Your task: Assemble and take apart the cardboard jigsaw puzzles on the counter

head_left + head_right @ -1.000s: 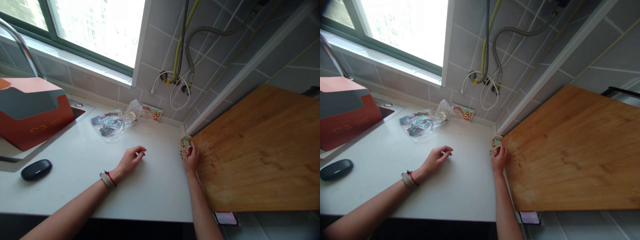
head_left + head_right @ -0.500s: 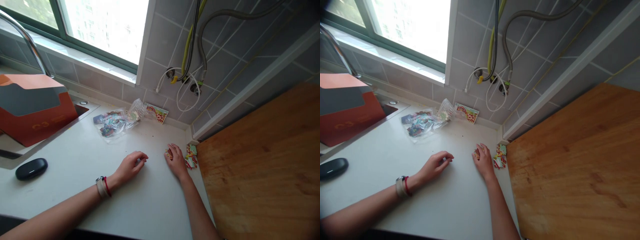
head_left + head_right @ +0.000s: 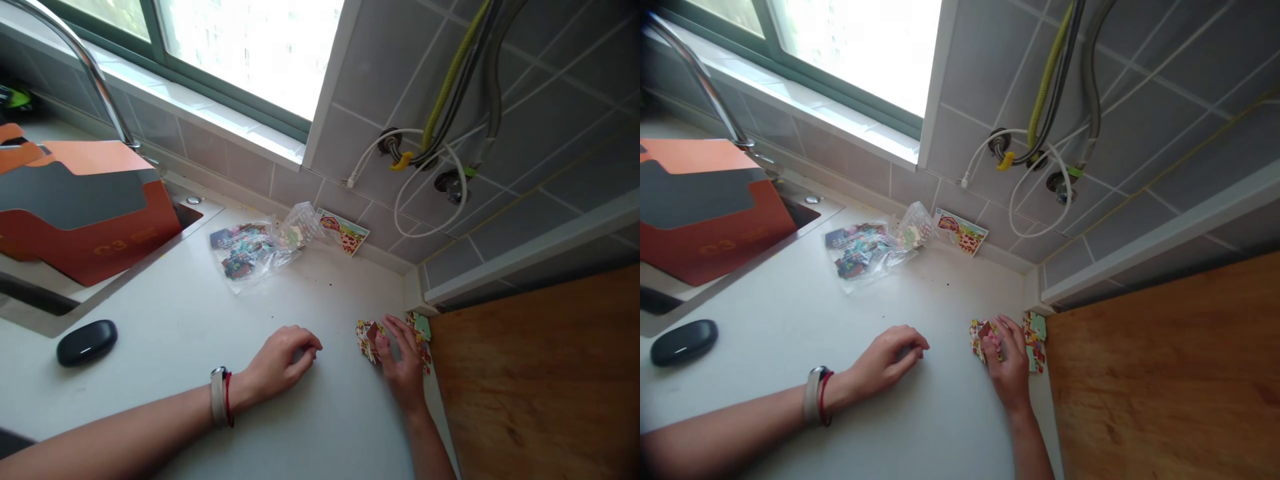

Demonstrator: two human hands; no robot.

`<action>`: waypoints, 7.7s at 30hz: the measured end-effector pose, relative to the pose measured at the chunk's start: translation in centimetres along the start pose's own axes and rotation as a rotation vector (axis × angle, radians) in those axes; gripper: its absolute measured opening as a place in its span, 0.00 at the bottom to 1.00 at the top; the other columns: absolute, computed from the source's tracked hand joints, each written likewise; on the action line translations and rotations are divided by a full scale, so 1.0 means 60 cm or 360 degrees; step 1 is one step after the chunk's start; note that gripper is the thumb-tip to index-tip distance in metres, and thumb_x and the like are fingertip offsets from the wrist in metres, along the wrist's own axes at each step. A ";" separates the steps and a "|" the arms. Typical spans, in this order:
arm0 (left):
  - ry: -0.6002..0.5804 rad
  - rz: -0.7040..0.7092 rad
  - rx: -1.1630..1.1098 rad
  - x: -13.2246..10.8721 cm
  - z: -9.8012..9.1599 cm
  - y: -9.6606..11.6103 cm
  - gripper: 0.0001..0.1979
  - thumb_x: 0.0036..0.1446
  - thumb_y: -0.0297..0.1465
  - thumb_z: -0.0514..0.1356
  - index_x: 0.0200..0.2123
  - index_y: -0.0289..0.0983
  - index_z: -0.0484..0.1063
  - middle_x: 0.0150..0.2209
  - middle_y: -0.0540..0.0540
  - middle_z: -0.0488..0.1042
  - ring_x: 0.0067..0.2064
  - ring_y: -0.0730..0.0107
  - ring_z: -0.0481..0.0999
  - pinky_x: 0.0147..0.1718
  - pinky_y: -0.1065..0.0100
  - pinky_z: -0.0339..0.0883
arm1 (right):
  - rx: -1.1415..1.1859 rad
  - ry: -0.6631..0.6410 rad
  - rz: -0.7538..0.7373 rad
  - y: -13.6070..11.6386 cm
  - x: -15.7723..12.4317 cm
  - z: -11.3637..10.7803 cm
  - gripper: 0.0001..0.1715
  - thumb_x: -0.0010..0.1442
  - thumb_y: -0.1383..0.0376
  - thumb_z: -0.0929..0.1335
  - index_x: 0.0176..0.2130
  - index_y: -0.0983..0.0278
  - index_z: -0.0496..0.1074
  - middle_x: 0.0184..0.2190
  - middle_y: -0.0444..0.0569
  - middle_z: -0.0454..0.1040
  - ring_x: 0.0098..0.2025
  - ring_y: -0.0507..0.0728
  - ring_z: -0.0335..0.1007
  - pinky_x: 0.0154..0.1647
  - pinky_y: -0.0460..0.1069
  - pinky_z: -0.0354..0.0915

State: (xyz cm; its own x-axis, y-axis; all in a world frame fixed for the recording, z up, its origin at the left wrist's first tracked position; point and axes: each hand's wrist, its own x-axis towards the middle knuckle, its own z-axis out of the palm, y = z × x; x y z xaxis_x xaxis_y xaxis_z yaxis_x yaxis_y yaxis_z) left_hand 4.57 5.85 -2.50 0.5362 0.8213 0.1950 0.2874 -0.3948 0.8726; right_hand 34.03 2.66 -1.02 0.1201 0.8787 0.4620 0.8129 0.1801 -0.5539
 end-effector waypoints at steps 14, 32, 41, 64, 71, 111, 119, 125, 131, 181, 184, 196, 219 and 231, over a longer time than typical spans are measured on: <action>-0.0079 0.0056 0.0030 0.000 -0.008 0.003 0.08 0.64 0.28 0.57 0.41 0.42 0.77 0.39 0.48 0.81 0.40 0.65 0.78 0.45 0.63 0.65 | -0.0113 -0.0378 0.0124 0.006 -0.010 0.014 0.28 0.62 0.55 0.69 0.60 0.58 0.71 0.58 0.55 0.70 0.59 0.64 0.68 0.62 0.61 0.66; 0.0073 0.0017 0.0057 0.007 -0.001 0.005 0.12 0.64 0.34 0.55 0.40 0.39 0.79 0.37 0.46 0.82 0.37 0.66 0.78 0.39 0.68 0.70 | -0.0495 0.0084 0.0249 0.062 0.001 0.006 0.23 0.54 0.63 0.67 0.49 0.65 0.77 0.43 0.58 0.76 0.45 0.65 0.71 0.52 0.59 0.66; 0.0097 -0.0079 -0.0229 0.087 -0.047 0.006 0.16 0.62 0.42 0.57 0.38 0.36 0.77 0.33 0.44 0.81 0.33 0.66 0.79 0.35 0.68 0.72 | -0.0333 0.0321 0.0168 0.047 0.008 0.008 0.24 0.60 0.59 0.67 0.53 0.66 0.75 0.50 0.61 0.75 0.47 0.65 0.71 0.54 0.60 0.65; -0.0052 0.0240 0.0116 0.054 -0.032 0.004 0.26 0.65 0.32 0.54 0.66 0.41 0.55 0.41 0.47 0.78 0.39 0.68 0.76 0.39 0.68 0.69 | -0.0548 0.0221 0.0358 0.045 0.001 -0.027 0.31 0.58 0.45 0.69 0.47 0.66 0.79 0.45 0.63 0.80 0.47 0.70 0.74 0.50 0.61 0.66; -0.0083 0.0316 0.0208 0.052 -0.032 0.006 0.24 0.67 0.31 0.53 0.64 0.41 0.56 0.42 0.47 0.78 0.40 0.68 0.76 0.40 0.67 0.70 | -0.0401 0.0280 0.0347 0.031 0.013 -0.045 0.30 0.58 0.46 0.71 0.45 0.68 0.80 0.43 0.62 0.81 0.45 0.67 0.75 0.50 0.60 0.68; -0.0498 0.0527 0.0683 0.045 -0.035 -0.007 0.27 0.55 0.56 0.65 0.46 0.42 0.74 0.60 0.39 0.69 0.67 0.45 0.61 0.63 0.49 0.58 | -0.0248 0.0108 0.0232 0.003 -0.001 -0.004 0.29 0.59 0.46 0.71 0.51 0.62 0.78 0.52 0.58 0.77 0.56 0.66 0.70 0.61 0.62 0.64; -0.0516 0.0551 0.0688 0.047 -0.036 -0.011 0.27 0.54 0.55 0.67 0.47 0.43 0.74 0.61 0.39 0.68 0.66 0.43 0.62 0.62 0.46 0.59 | -0.0610 -0.0240 0.0489 0.034 -0.012 -0.065 0.48 0.56 0.46 0.73 0.68 0.61 0.62 0.66 0.61 0.63 0.65 0.70 0.63 0.62 0.62 0.63; -0.0543 0.0548 0.0700 0.045 -0.035 -0.012 0.26 0.55 0.53 0.67 0.48 0.43 0.74 0.62 0.39 0.67 0.67 0.43 0.62 0.62 0.45 0.59 | -0.0551 -0.0332 0.0620 0.058 -0.008 -0.076 0.31 0.60 0.54 0.71 0.59 0.64 0.73 0.57 0.61 0.76 0.55 0.68 0.75 0.56 0.60 0.68; -0.0509 0.0587 0.0682 0.043 -0.033 -0.011 0.25 0.55 0.51 0.68 0.49 0.43 0.74 0.61 0.38 0.68 0.66 0.44 0.62 0.62 0.46 0.59 | -0.0448 -0.0322 0.0662 0.071 -0.002 -0.085 0.25 0.58 0.59 0.71 0.54 0.65 0.78 0.53 0.59 0.79 0.53 0.66 0.76 0.55 0.58 0.69; -0.0509 0.0530 0.0645 0.045 -0.036 -0.001 0.24 0.52 0.50 0.71 0.44 0.40 0.74 0.61 0.38 0.69 0.66 0.43 0.63 0.62 0.48 0.59 | -0.0095 -0.0349 0.0730 0.044 0.007 -0.124 0.15 0.56 0.53 0.68 0.31 0.61 0.77 0.25 0.49 0.79 0.27 0.60 0.76 0.30 0.52 0.67; -0.0521 0.0526 0.0646 0.046 -0.035 -0.004 0.25 0.52 0.50 0.71 0.44 0.40 0.74 0.61 0.37 0.69 0.66 0.42 0.63 0.63 0.47 0.57 | 0.0340 -0.0260 0.0687 0.006 0.012 -0.102 0.21 0.56 0.49 0.72 0.38 0.64 0.78 0.26 0.50 0.79 0.30 0.60 0.77 0.34 0.52 0.70; -0.0510 0.0606 0.0657 0.046 -0.037 -0.010 0.27 0.50 0.50 0.72 0.47 0.41 0.75 0.61 0.38 0.69 0.65 0.42 0.64 0.62 0.46 0.58 | 0.0388 -0.0439 0.0263 -0.074 -0.021 0.014 0.16 0.64 0.57 0.71 0.48 0.61 0.80 0.46 0.54 0.78 0.39 0.57 0.75 0.38 0.50 0.71; -0.0465 0.0391 0.0678 0.054 -0.057 -0.025 0.22 0.51 0.46 0.73 0.45 0.41 0.77 0.63 0.37 0.68 0.68 0.40 0.61 0.63 0.46 0.62 | 0.0259 -0.0663 -0.0051 -0.076 -0.030 0.042 0.21 0.60 0.67 0.74 0.53 0.56 0.78 0.52 0.52 0.77 0.57 0.62 0.71 0.62 0.59 0.65; -0.0388 0.0287 0.0726 0.054 -0.053 -0.032 0.22 0.51 0.44 0.74 0.45 0.41 0.75 0.63 0.37 0.67 0.69 0.40 0.59 0.64 0.43 0.59 | 0.0141 -0.0695 0.0126 -0.077 -0.029 0.033 0.25 0.52 0.61 0.79 0.50 0.58 0.79 0.44 0.50 0.75 0.49 0.63 0.71 0.55 0.58 0.67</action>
State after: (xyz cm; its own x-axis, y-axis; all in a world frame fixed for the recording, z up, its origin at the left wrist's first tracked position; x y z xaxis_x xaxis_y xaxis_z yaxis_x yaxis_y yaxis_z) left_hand 3.24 10.55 -2.13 0.7615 0.6263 0.1668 0.4599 -0.7035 0.5419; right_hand 28.93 1.17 -0.62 -0.0872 0.9920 0.0909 0.7565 0.1253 -0.6419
